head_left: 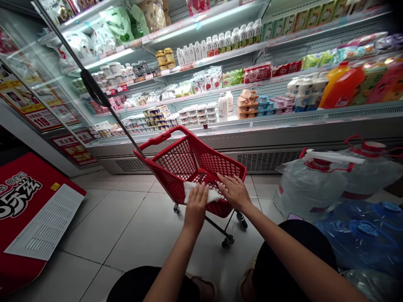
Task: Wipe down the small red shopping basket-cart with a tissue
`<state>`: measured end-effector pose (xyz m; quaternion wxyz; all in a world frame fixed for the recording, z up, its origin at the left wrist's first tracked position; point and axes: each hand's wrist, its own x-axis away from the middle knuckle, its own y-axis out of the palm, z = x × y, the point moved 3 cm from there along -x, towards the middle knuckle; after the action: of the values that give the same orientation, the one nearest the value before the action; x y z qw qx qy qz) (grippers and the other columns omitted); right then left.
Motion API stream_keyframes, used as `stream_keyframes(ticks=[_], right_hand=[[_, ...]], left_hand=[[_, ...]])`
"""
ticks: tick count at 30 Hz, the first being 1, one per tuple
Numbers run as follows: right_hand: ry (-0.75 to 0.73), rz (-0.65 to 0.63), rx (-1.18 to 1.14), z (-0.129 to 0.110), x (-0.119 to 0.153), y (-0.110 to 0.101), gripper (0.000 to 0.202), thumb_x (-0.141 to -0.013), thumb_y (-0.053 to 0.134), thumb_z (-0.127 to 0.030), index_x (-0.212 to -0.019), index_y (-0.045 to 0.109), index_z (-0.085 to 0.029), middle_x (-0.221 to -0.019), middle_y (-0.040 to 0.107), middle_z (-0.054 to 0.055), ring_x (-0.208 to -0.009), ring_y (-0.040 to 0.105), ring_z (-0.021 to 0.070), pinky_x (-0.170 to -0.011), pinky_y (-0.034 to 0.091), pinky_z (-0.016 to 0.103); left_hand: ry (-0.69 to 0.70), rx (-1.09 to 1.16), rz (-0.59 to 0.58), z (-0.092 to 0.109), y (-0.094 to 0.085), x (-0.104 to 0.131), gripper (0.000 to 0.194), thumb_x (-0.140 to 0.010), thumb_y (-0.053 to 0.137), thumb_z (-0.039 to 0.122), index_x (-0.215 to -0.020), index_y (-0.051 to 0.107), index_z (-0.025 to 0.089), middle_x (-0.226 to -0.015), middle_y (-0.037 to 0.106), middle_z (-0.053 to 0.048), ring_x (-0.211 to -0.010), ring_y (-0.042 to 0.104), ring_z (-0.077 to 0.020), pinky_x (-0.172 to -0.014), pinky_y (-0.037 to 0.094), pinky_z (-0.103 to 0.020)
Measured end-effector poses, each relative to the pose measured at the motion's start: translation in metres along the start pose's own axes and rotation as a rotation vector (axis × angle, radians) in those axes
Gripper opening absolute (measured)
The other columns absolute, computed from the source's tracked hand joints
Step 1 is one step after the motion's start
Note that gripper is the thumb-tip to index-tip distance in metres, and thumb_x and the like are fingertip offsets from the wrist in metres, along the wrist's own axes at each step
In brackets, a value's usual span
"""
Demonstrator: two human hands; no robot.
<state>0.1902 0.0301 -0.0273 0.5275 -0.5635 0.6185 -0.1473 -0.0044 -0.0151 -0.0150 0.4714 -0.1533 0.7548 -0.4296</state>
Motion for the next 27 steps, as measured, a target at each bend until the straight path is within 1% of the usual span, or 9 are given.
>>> stream_keyframes(ticks=[3,5,8,12,15,19,23,25,27], right_hand=[[-0.016,-0.013,0.001,0.0,0.0,-0.001,0.053,-0.11,0.027,-0.044,-0.158,0.042,-0.028,-0.152,0.057,0.003,-0.139,0.053,0.0249,-0.123,0.027,0.05],[-0.023,-0.033,0.001,0.001,0.001,-0.004,0.054,-0.11,0.025,-0.044,-0.159,0.04,-0.027,-0.154,0.056,0.003,-0.14,0.053,0.025,-0.122,0.028,0.049],[-0.022,-0.061,-0.014,0.004,0.002,-0.008,0.057,-0.11,0.023,-0.048,-0.16,0.038,-0.025,-0.156,0.052,0.003,-0.141,0.051,0.025,-0.122,0.028,0.05],[-0.011,-0.087,-0.026,0.006,0.001,-0.014,0.058,-0.11,0.02,-0.051,-0.16,0.037,-0.027,-0.157,0.052,0.004,-0.142,0.05,0.0244,-0.122,0.028,0.051],[0.051,-0.11,-0.02,0.005,-0.005,-0.012,0.061,-0.109,0.021,-0.056,-0.161,0.035,-0.028,-0.154,0.055,0.004,-0.141,0.052,0.0261,-0.121,0.03,0.053],[0.16,-0.031,-0.002,-0.001,-0.015,-0.001,0.061,-0.108,0.021,-0.058,-0.162,0.034,-0.031,-0.158,0.05,0.002,-0.142,0.05,0.0306,-0.12,0.032,0.056],[0.102,0.078,0.056,-0.003,-0.015,0.006,0.056,-0.109,0.023,-0.045,-0.164,0.028,-0.034,-0.16,0.047,0.001,-0.149,0.041,0.0312,-0.125,0.024,0.059],[0.078,0.072,0.066,0.002,-0.013,0.005,0.056,-0.109,0.023,-0.041,-0.165,0.024,-0.033,-0.161,0.045,0.002,-0.15,0.04,0.0291,-0.126,0.021,0.058],[0.069,0.034,0.068,0.007,-0.01,0.0,0.057,-0.11,0.021,-0.042,-0.165,0.022,-0.033,-0.162,0.043,0.0,-0.151,0.038,0.0272,-0.127,0.02,0.057]], left_hand=[[0.139,0.002,-0.027,0.04,-0.001,0.006,0.058,-0.098,0.044,0.009,-0.156,0.041,0.012,-0.162,0.043,-0.014,-0.152,0.037,-0.0315,-0.122,0.04,-0.053],[0.234,0.012,-0.047,0.043,-0.003,0.007,0.059,-0.099,0.042,0.008,-0.157,0.039,0.012,-0.163,0.042,-0.014,-0.153,0.036,-0.0297,-0.123,0.038,-0.051],[0.308,0.031,-0.082,0.011,-0.006,0.002,0.059,-0.098,0.041,0.006,-0.157,0.04,0.015,-0.162,0.045,-0.012,-0.152,0.039,-0.0258,-0.123,0.038,-0.047],[0.084,0.023,-0.074,-0.054,-0.002,-0.012,0.059,-0.097,0.041,0.004,-0.154,0.045,0.016,-0.155,0.053,-0.014,-0.148,0.045,-0.0258,-0.121,0.042,-0.049],[-0.032,0.014,-0.071,-0.067,0.006,-0.017,0.057,-0.096,0.042,0.004,-0.152,0.048,0.015,-0.154,0.054,-0.016,-0.148,0.045,-0.0272,-0.121,0.042,-0.051],[-0.056,0.005,-0.06,-0.033,0.015,-0.016,0.057,-0.095,0.044,0.005,-0.151,0.047,0.012,-0.155,0.052,-0.018,-0.149,0.042,-0.0297,-0.12,0.042,-0.053],[0.018,0.012,-0.043,0.015,0.019,-0.012,0.06,-0.097,0.046,0.009,-0.157,0.04,0.014,-0.159,0.047,-0.019,-0.151,0.039,-0.0326,-0.118,0.043,-0.056],[0.088,0.014,-0.045,0.025,0.018,-0.012,0.061,-0.098,0.047,0.012,-0.158,0.038,0.016,-0.161,0.044,-0.017,-0.152,0.036,-0.0327,-0.119,0.042,-0.056],[0.179,0.026,-0.055,0.02,0.015,-0.014,0.061,-0.099,0.047,0.013,-0.159,0.038,0.019,-0.161,0.045,-0.014,-0.152,0.037,-0.0304,-0.121,0.041,-0.053]])
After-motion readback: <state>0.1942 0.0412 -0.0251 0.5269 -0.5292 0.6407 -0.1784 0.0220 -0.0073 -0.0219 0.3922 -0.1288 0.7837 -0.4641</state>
